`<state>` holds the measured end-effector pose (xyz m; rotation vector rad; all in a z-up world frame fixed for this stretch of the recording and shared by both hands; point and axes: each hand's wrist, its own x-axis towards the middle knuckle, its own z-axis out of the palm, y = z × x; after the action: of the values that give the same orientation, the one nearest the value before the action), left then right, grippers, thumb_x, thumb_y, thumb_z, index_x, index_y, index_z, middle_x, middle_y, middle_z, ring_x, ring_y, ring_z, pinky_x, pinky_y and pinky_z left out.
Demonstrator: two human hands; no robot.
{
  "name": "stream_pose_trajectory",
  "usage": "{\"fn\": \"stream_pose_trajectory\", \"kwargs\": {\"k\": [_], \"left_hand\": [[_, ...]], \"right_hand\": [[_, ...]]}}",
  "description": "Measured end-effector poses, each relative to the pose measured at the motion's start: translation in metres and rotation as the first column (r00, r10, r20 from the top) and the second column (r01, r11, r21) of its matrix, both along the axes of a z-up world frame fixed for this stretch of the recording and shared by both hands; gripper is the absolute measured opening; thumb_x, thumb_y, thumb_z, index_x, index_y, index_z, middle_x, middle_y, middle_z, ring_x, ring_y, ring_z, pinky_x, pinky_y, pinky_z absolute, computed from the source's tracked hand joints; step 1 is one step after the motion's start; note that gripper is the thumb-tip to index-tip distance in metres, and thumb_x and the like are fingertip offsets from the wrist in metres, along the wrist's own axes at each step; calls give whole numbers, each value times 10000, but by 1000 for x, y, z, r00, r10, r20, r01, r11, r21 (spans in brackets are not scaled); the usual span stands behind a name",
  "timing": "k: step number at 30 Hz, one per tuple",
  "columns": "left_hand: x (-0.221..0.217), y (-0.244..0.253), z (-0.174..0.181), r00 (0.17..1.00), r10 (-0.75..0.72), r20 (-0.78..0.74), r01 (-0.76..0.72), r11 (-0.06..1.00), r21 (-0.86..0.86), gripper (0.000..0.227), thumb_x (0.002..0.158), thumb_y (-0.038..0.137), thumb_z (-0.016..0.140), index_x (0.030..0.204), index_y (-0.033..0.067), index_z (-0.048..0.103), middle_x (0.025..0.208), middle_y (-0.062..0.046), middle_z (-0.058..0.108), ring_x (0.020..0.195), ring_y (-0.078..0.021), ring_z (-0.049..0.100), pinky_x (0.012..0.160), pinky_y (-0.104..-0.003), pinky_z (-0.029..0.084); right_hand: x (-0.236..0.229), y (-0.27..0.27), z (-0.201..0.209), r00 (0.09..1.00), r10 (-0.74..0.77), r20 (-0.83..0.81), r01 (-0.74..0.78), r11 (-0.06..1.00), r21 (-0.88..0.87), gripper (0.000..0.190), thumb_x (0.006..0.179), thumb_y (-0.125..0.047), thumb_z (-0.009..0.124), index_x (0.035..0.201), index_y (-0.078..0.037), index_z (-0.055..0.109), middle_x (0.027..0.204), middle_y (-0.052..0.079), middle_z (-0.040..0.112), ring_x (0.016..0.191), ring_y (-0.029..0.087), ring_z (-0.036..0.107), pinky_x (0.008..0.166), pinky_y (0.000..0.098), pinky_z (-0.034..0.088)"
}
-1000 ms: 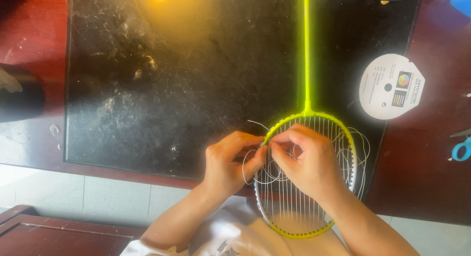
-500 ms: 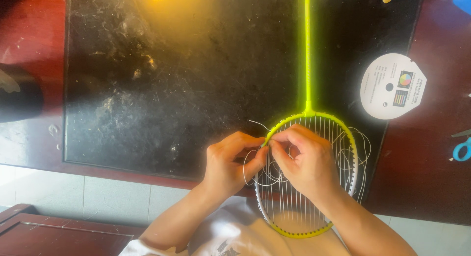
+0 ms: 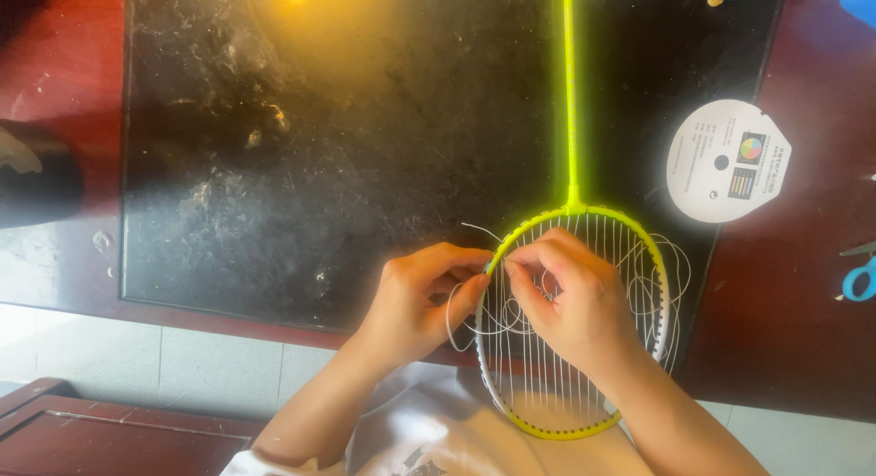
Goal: Stringing a badminton racket manually by threading the string through the frame's grommets.
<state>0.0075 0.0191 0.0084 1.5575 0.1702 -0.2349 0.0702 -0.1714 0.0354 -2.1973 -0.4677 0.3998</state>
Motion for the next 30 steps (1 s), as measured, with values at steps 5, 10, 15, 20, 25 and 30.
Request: {"fn": "stream_pose_trajectory", "kwargs": {"k": [5, 10, 15, 20, 25, 30], "left_hand": [[3, 9, 7, 995, -75, -66, 71, 996, -53, 332, 935, 25, 668, 1259, -45, 650, 1038, -112, 750, 913, -135, 745, 812, -268, 646], [8, 2, 11, 983, -51, -179, 42, 998, -54, 291, 963, 40, 637, 1242, -37, 666, 1005, -86, 738, 818, -114, 751, 714, -253, 644], [6, -7, 1, 990, 20, -142, -17, 1000, 24, 205, 940, 49, 678, 1106, -51, 746, 877, -82, 768, 668, -91, 715, 604, -236, 597], [3, -9, -6, 982, 27, -189, -32, 999, -28, 206, 945, 53, 668, 1108, -43, 750, 874, -73, 772, 686, -91, 719, 626, -232, 600], [3, -10, -6, 987, 44, -154, -54, 997, -57, 203, 944, 58, 675, 1106, -46, 742, 930, -70, 756, 733, -91, 741, 648, -230, 612], [3, -9, -7, 992, 24, -126, -26, 999, -18, 189, 937, 57, 684, 1079, -48, 750, 906, -78, 755, 727, -92, 742, 649, -231, 610]], "right_hand": [[2, -5, -3, 1000, 15, 22, -15, 1000, 13, 90, 851, -35, 748, 922, -27, 693, 833, 67, 680, 702, 168, 680, 625, 283, 530], [-1, -5, -4, 1000, 7, 28, -9, 999, 48, 118, 840, -12, 742, 947, -15, 691, 853, 76, 693, 721, 170, 711, 654, 280, 562], [-3, -3, -1, 989, 1, 149, -7, 999, 40, 138, 841, 5, 756, 954, -13, 678, 860, 94, 685, 732, 199, 701, 636, 300, 552], [-4, -2, -3, 974, 31, 227, -38, 999, 27, 164, 817, 0, 772, 935, -24, 661, 862, 90, 682, 745, 214, 702, 646, 313, 555], [-6, 1, -6, 972, 22, 235, -26, 1000, 12, 176, 792, 2, 791, 892, -36, 651, 811, 86, 659, 725, 238, 678, 644, 342, 533], [-8, 5, -7, 966, -7, 258, 4, 1000, 13, 173, 802, 4, 776, 906, -37, 644, 852, 90, 673, 781, 266, 677, 704, 368, 538]]}}
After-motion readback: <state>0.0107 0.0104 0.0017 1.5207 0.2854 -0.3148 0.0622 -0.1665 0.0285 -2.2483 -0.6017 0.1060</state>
